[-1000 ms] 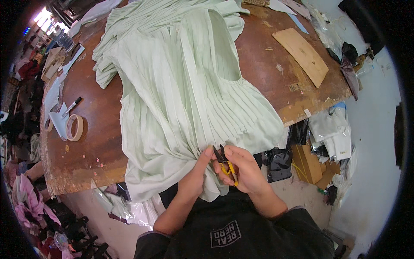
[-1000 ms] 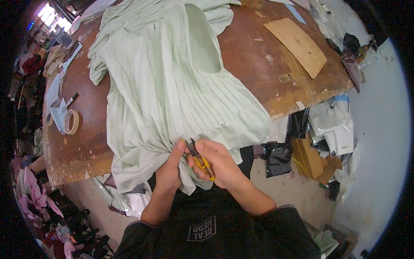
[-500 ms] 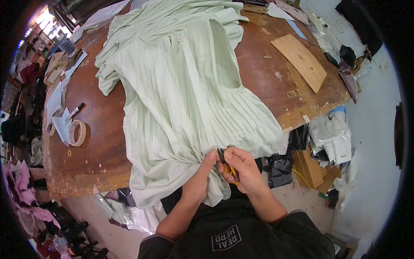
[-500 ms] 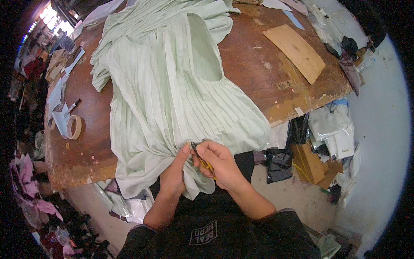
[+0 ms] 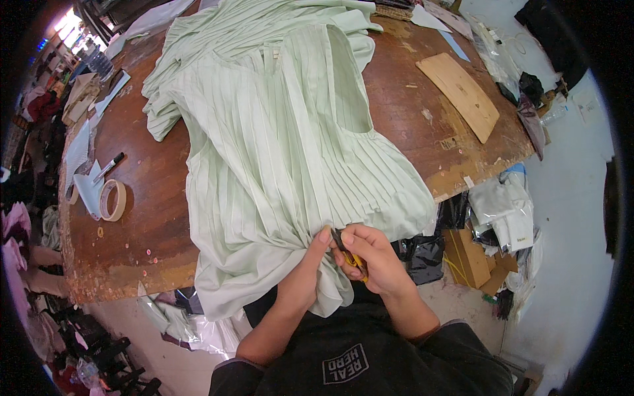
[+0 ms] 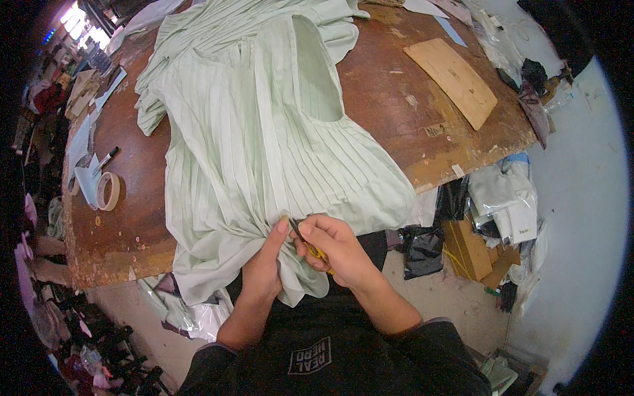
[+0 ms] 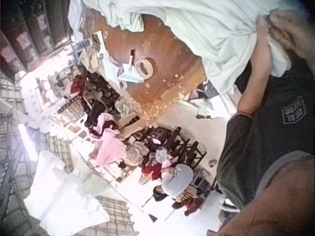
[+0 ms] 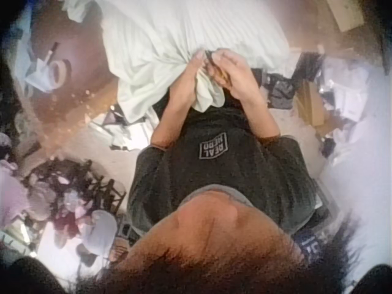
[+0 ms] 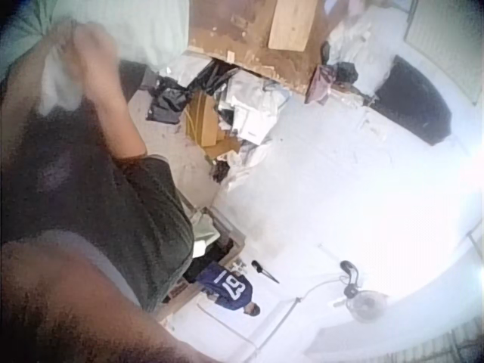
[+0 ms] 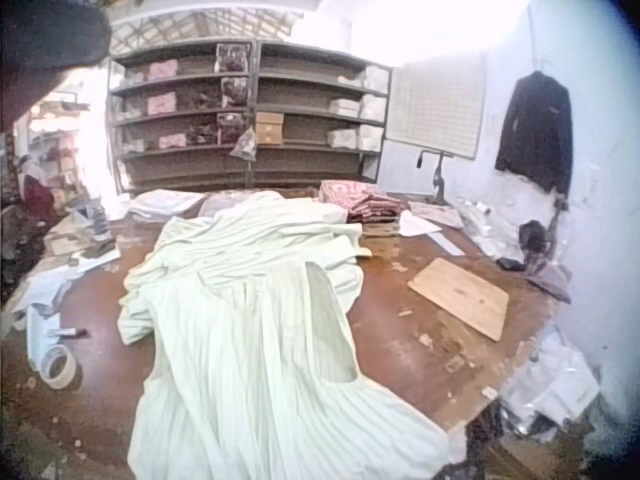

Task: The person uses a small cutting tool to trim the hem of a light green pleated garment laid on a wooden worktable. They repeatedly lift and cut small sections of the hem, then fold and smooth the garment. The person also handles a separate folded piece of the same fabric.

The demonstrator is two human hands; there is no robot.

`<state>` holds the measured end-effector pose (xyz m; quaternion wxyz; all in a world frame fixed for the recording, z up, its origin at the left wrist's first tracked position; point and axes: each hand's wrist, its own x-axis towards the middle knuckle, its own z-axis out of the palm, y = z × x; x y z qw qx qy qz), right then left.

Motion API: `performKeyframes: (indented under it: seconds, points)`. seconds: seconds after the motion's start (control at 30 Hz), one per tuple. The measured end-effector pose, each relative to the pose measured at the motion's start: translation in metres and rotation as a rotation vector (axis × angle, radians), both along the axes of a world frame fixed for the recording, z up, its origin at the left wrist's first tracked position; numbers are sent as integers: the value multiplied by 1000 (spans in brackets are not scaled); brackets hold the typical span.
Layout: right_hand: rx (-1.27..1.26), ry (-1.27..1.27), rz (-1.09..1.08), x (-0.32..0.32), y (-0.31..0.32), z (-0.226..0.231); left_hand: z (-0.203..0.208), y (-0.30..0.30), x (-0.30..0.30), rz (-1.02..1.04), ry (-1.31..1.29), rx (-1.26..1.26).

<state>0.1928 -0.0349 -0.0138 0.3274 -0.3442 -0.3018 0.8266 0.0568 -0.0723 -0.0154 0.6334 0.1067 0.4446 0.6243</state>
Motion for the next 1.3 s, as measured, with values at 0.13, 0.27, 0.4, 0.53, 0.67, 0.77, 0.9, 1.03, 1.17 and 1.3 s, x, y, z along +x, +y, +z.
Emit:
performKeyframes:
  seconds: [0.13, 0.27, 0.4, 0.53, 0.67, 0.77, 0.9, 1.03, 1.17, 1.3]
  points:
    - [-8, -13, 0, 0, 2, 1, -12, -3, -5, -99, -18, 49]
    - [-8, -15, -14, -2, 2, 1, -17, -4, -6, -116, -3, 71]
    - [-5, -25, -11, -1, 2, 2, -14, -4, -4, -81, 48, 27]
    - [0, -46, -12, -1, 1, 1, -14, -5, -3, -66, 1, 25]
    - [29, 9, -43, 0, -3, 0, -8, -4, -2, -38, 31, 19]
    - [445, -201, -171, 0, -9, 3, -8, -2, -1, 27, 41, 10]
    - [1192, -736, -225, -2, -16, 0, 6, 2, -10, 48, -210, -56]
    - [1170, -790, -243, 0, -21, 9, 7, 7, -10, 93, -218, 37]
    - [1190, -698, -166, -1, -21, 6, 7, 2, -9, -9, -115, -46]
    - [1165, -717, -207, 3, -20, 6, 8, 3, -16, -65, -169, -71]
